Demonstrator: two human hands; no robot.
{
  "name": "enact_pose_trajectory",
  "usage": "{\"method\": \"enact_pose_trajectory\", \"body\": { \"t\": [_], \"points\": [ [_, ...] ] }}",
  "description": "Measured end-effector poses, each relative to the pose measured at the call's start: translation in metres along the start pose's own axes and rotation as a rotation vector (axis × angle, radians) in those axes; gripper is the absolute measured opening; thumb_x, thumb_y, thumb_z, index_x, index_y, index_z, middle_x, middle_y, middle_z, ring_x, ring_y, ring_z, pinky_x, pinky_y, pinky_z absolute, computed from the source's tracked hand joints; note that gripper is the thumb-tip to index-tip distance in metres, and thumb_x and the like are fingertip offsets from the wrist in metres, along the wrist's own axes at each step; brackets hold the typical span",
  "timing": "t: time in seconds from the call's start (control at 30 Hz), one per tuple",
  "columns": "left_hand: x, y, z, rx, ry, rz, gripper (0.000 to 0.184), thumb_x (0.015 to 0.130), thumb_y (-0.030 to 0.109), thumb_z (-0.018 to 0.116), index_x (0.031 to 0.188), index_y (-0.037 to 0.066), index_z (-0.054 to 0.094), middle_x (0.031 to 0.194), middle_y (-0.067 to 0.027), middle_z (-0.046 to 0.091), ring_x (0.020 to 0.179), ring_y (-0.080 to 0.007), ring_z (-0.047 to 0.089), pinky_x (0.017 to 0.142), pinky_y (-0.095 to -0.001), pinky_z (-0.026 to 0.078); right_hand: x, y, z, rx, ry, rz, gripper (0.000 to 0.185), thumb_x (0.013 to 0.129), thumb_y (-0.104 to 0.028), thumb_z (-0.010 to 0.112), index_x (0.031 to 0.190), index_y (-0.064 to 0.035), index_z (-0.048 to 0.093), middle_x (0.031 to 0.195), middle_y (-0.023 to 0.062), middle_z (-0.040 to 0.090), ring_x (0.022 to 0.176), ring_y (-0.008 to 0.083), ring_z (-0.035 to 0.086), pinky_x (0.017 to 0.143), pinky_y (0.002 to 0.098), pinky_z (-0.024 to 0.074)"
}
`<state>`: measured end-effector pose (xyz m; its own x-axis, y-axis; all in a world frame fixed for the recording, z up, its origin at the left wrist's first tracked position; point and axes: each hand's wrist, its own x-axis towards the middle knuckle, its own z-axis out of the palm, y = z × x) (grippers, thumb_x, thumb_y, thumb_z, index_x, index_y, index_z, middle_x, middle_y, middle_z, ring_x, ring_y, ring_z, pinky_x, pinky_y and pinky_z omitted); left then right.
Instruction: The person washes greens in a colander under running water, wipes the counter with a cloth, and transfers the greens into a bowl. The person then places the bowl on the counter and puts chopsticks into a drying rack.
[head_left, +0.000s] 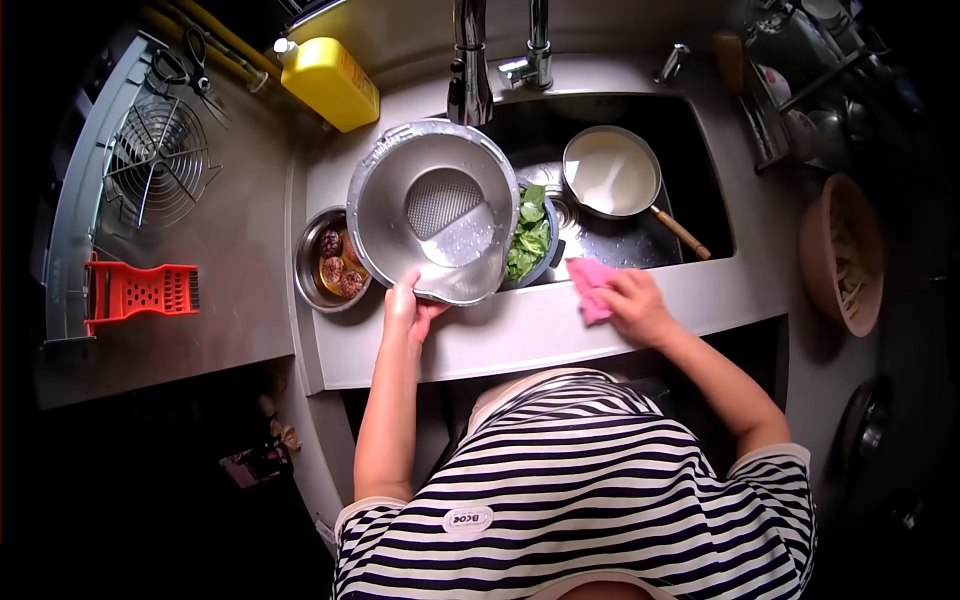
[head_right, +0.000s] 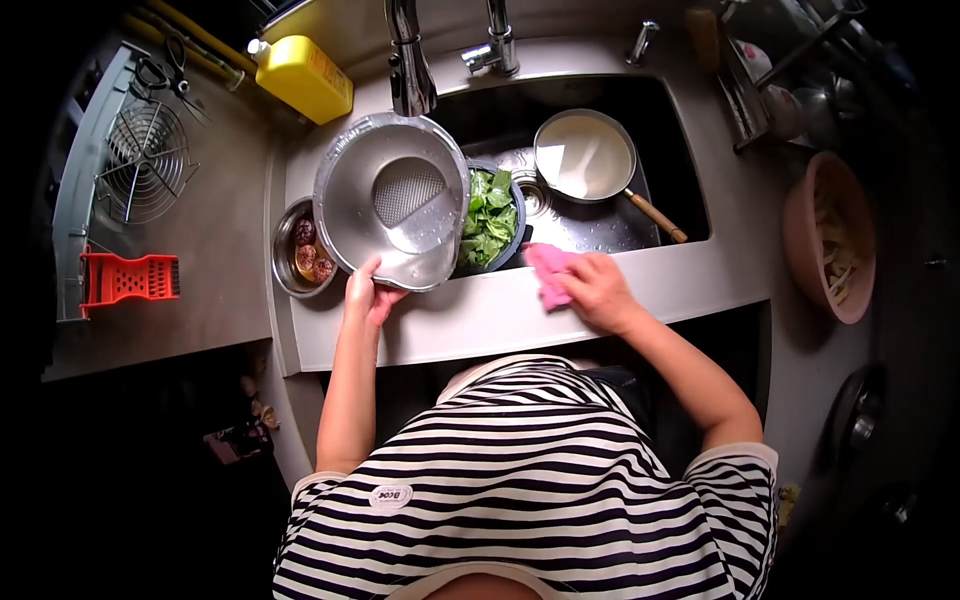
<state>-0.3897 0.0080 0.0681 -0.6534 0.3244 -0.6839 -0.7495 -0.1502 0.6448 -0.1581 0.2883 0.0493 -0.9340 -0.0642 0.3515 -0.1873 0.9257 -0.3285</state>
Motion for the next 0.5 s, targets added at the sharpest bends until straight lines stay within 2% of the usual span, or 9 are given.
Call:
{"method": "enact_pose_trajectory", "body": {
  "t": [0.03, 0.07, 0.1, 0.13, 0.23, 0.33, 0.43, 0.47, 0.5],
  "points": [
    [-0.004, -0.005, 0.003, 0.018, 0.003, -0.010, 0.037, 0.088, 0.017, 0.041, 0.111, -0.010, 0.041, 0.109, -0.0250, 0.051, 0.095, -0.0360, 0.057, 0.074, -0.0503, 0.052, -0.015, 0.019, -0.021, -0.077, 0.023, 0.095, 0.025, 0.064, -0.005, 0.061, 0.089, -0.0072, 0.059, 0.087, 0.0075, 0.055, 0.076, 0.0272, 0.052, 0.066, 0.0348, 0.0436],
    [-0.002, -0.013, 0.002, 0.000, -0.014, -0.031, 0.036, 0.087, 0.014, 0.040, 0.112, -0.011, 0.040, 0.110, -0.0254, 0.050, 0.095, -0.0371, 0.056, 0.074, -0.0509, 0.052, -0.034, 0.038, -0.036, -0.185, 0.102, 0.233, 0.025, 0.064, -0.004, 0.061, 0.089, -0.0068, 0.059, 0.085, 0.0091, 0.054, 0.077, 0.0286, 0.053, 0.064, 0.0353, 0.0451],
    [-0.004, -0.018, 0.004, 0.002, -0.015, -0.051, 0.036, 0.086, 0.014, 0.040, 0.112, -0.011, 0.039, 0.110, -0.0259, 0.050, 0.096, -0.0378, 0.056, 0.075, -0.0518, 0.051, -0.040, 0.048, -0.061, -0.274, 0.251, 0.325, 0.027, 0.064, -0.002, 0.059, 0.091, -0.0073, 0.059, 0.085, 0.0103, 0.053, 0.079, 0.0297, 0.053, 0.067, 0.0376, 0.0457],
    [-0.005, -0.024, 0.007, 0.003, -0.017, -0.074, 0.036, 0.086, 0.013, 0.040, 0.112, -0.011, 0.039, 0.111, -0.0263, 0.050, 0.096, -0.0385, 0.056, 0.076, -0.0527, 0.051, -0.071, 0.079, -0.071, -0.371, 0.306, 0.537, 0.031, 0.065, -0.001, 0.058, 0.095, -0.0076, 0.058, 0.089, 0.0110, 0.052, 0.084, 0.0305, 0.054, 0.071, 0.0381, 0.0459],
    [-0.002, -0.034, 0.013, 0.003, -0.043, -0.110, 0.035, 0.085, 0.013, 0.040, 0.110, -0.012, 0.039, 0.108, -0.0276, 0.050, 0.094, -0.0392, 0.056, 0.075, -0.0529, 0.051, -0.125, 0.129, -0.124, -0.629, 0.488, 0.775, 0.039, 0.066, -0.002, 0.058, 0.104, -0.0066, 0.055, 0.098, 0.0120, 0.050, 0.092, 0.0312, 0.051, 0.078, 0.0368, 0.0444],
    [-0.005, -0.034, 0.026, 0.068, -0.062, -0.102, 0.034, 0.084, 0.012, 0.041, 0.107, -0.013, 0.042, 0.104, -0.0270, 0.053, 0.090, -0.0380, 0.058, 0.073, -0.0521, 0.052, -0.129, 0.119, -0.151, -0.803, 0.125, 1.200, 0.041, 0.077, -0.018, 0.058, 0.117, -0.0112, 0.051, 0.115, 0.0125, 0.049, 0.106, 0.0316, 0.046, 0.086, 0.0430, 0.0401],
    [-0.011, -0.035, 0.039, 0.101, -0.086, -0.080, 0.032, 0.084, 0.012, 0.044, 0.104, -0.013, 0.044, 0.100, -0.0262, 0.054, 0.087, -0.0364, 0.060, 0.071, -0.0515, 0.053, -0.135, 0.120, -0.147, -0.859, 0.065, 1.227, 0.045, 0.079, -0.029, 0.059, 0.121, -0.0158, 0.049, 0.123, 0.0103, 0.046, 0.111, 0.0305, 0.043, 0.086, 0.0453, 0.0397],
    [-0.013, -0.036, 0.042, 0.111, -0.093, -0.074, 0.032, 0.083, 0.012, 0.044, 0.103, -0.013, 0.045, 0.099, -0.0260, 0.055, 0.086, -0.0358, 0.060, 0.071, -0.0513, 0.053, -0.129, 0.117, -0.142, -0.701, 0.165, 1.167, 0.045, 0.076, -0.027, 0.062, 0.117, -0.0118, 0.052, 0.124, 0.0106, 0.046, 0.112, 0.0318, 0.042, 0.088, 0.0462, 0.0378],
    [-0.016, -0.036, 0.046, 0.112, -0.120, -0.093, 0.032, 0.083, 0.012, 0.045, 0.104, -0.013, 0.044, 0.099, -0.0257, 0.055, 0.086, -0.0349, 0.060, 0.071, -0.0507, 0.053, -0.132, 0.130, -0.128, -0.545, 0.297, 0.979, 0.046, 0.074, -0.027, 0.065, 0.114, -0.0071, 0.053, 0.119, 0.0140, 0.049, 0.108, 0.0334, 0.046, 0.089, 0.0418, 0.0389]
  ]
}}
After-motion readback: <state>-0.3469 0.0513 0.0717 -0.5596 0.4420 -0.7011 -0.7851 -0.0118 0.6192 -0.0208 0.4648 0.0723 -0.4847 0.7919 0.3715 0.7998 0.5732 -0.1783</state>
